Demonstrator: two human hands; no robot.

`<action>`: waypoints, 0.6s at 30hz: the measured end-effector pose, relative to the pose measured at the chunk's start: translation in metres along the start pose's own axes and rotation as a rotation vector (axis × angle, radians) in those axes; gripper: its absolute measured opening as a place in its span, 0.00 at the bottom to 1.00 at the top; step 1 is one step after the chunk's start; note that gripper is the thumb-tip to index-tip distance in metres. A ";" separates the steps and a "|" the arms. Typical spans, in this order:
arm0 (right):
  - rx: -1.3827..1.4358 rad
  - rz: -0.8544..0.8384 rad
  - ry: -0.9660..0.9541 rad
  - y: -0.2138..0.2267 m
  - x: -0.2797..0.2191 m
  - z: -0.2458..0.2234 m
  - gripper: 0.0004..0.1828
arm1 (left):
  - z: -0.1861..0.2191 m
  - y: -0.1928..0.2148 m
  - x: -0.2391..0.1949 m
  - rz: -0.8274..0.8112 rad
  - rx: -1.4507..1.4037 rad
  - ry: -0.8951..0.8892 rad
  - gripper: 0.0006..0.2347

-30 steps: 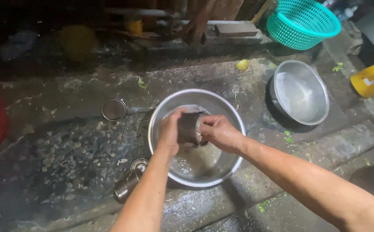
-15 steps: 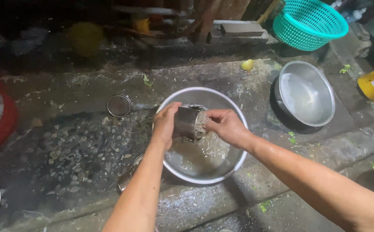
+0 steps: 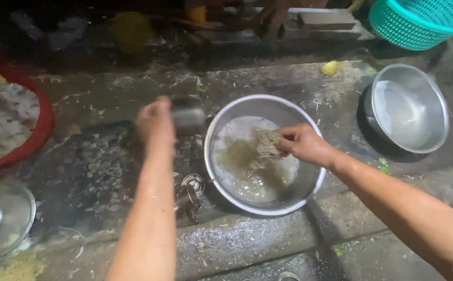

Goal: Washing small metal cups by hand in a basin of water at ground level.

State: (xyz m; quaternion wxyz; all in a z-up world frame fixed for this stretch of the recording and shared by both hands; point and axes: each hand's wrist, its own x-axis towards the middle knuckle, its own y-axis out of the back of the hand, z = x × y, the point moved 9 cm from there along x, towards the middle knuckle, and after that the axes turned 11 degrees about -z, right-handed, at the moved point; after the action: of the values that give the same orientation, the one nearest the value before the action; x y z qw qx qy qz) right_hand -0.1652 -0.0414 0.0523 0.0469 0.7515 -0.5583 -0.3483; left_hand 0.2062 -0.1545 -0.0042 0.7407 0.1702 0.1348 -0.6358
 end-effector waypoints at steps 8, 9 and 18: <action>-0.738 -0.101 -0.087 -0.041 0.045 0.147 0.25 | -0.078 0.137 -0.023 0.306 0.637 0.251 0.29; -0.846 -0.169 -0.120 -0.054 0.053 0.162 0.26 | -0.082 0.135 -0.024 0.290 0.734 0.271 0.30; -1.258 -0.193 0.102 -0.078 0.076 0.207 0.13 | -0.041 0.016 -0.017 0.025 0.966 -0.195 0.25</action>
State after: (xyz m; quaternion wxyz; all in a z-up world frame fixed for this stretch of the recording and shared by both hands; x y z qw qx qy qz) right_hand -0.2113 -0.0127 -0.1751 0.4740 0.6428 -0.1741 -0.5760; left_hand 0.2205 -0.1192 -0.0327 0.5939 0.4355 -0.2473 -0.6297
